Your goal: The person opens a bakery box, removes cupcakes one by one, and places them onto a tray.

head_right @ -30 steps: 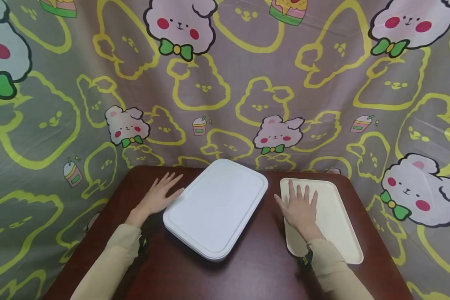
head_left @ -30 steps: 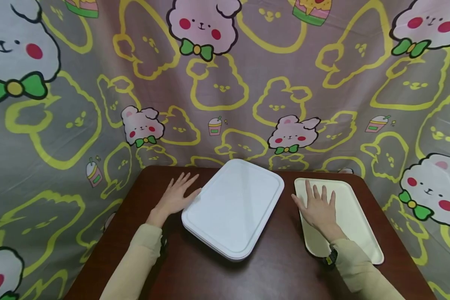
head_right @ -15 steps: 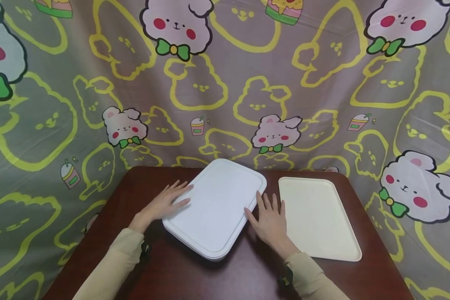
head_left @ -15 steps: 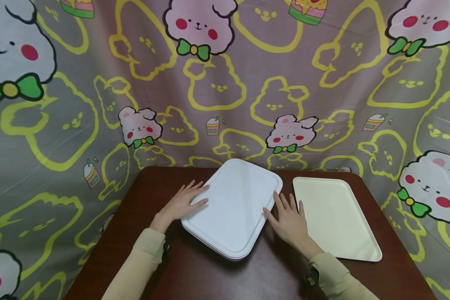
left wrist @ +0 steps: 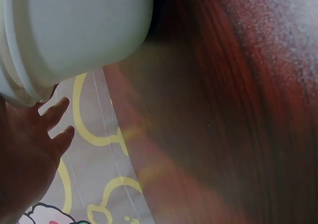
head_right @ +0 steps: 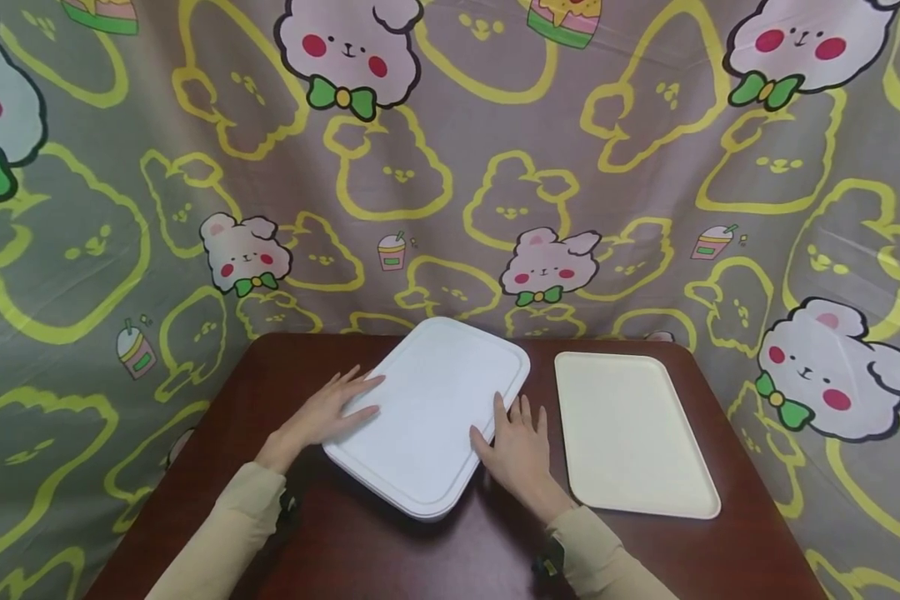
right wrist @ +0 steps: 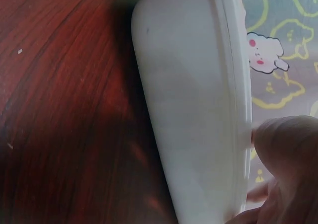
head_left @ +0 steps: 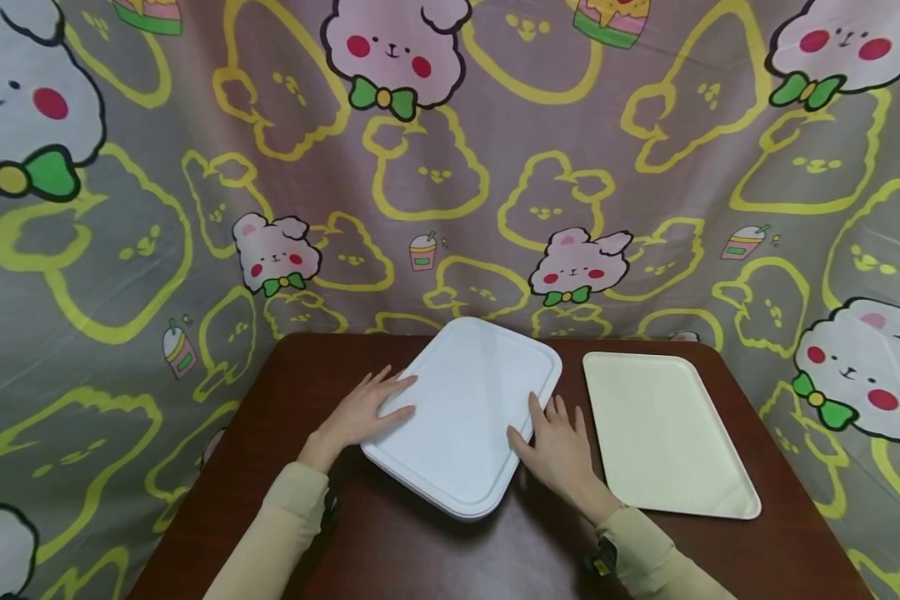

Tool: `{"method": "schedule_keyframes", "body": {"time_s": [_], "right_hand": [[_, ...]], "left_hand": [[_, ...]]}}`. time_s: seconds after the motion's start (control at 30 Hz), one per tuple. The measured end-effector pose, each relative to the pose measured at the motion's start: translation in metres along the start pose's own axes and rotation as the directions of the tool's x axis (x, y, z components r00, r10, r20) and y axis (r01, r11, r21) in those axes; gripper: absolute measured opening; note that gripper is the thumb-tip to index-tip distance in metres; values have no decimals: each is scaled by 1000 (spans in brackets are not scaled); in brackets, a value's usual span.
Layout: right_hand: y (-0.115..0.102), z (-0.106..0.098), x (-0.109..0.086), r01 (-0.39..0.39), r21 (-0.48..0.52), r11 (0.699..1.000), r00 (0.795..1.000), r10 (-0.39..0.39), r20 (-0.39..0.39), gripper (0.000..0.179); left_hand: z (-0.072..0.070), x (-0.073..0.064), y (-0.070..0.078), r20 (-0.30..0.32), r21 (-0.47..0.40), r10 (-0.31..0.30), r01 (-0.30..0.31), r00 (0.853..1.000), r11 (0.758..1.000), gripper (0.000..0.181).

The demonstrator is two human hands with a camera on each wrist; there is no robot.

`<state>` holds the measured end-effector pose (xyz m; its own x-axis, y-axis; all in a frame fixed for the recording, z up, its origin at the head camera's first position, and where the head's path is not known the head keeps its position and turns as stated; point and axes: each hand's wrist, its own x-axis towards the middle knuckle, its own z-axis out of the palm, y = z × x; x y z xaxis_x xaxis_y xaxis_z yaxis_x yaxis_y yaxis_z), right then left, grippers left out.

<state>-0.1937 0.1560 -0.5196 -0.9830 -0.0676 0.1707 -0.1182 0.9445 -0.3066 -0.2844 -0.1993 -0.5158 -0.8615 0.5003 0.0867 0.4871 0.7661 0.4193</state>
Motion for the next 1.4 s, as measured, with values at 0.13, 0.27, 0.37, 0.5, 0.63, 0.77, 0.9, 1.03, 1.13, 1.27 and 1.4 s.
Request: {"method": "schedule_keyframes", "body": {"time_s": [0.13, 0.27, 0.37, 0.5, 0.63, 0.77, 0.9, 1.03, 1.13, 1.27, 1.4], "right_hand": [[-1, 0, 3, 20, 1, 1000, 1000, -19, -13, 76], [-3, -5, 9, 46, -1, 999, 999, -46, 20, 80], [-3, -8, 15, 67, -11, 998, 997, -66, 51, 83], [0, -7, 22, 96, -18, 995, 994, -94, 62, 85], [5, -3, 27, 105, 21, 994, 991, -106, 78, 87], [9, 0, 31, 111, 66, 992, 989, -116, 87, 86], [12, 1, 34, 128, 64, 990, 988, -133, 83, 85], [14, 2, 38, 142, 53, 988, 982, -147, 116, 85], [17, 1, 41, 158, 47, 986, 977, -163, 136, 84], [24, -3, 47, 170, 69, 983, 969, -180, 167, 83], [32, -8, 53, 180, 94, 979, 961, -195, 194, 84]], "left_hand": [[0, -3, -4, -8, 7, -1, 2, 1000, 1000, 69], [-2, -7, -5, -25, 11, -9, 9, 1000, 1000, 70], [-4, -10, -3, -30, 10, -26, 26, 999, 1000, 72], [-4, -15, 1, -27, 9, -64, 65, 998, 998, 74], [-2, -21, 8, -29, -14, -82, 82, 996, 997, 75], [1, -25, 14, -38, -24, -84, 84, 996, 996, 74], [4, -26, 18, -55, -18, -97, 96, 994, 995, 73], [7, -29, 21, -63, -16, -116, 116, 991, 993, 74], [11, -32, 24, -73, -20, -130, 129, 989, 991, 75], [15, -35, 30, -86, -14, -146, 146, 986, 989, 75], [17, -36, 37, -94, -12, -143, 142, 985, 990, 74]]}}
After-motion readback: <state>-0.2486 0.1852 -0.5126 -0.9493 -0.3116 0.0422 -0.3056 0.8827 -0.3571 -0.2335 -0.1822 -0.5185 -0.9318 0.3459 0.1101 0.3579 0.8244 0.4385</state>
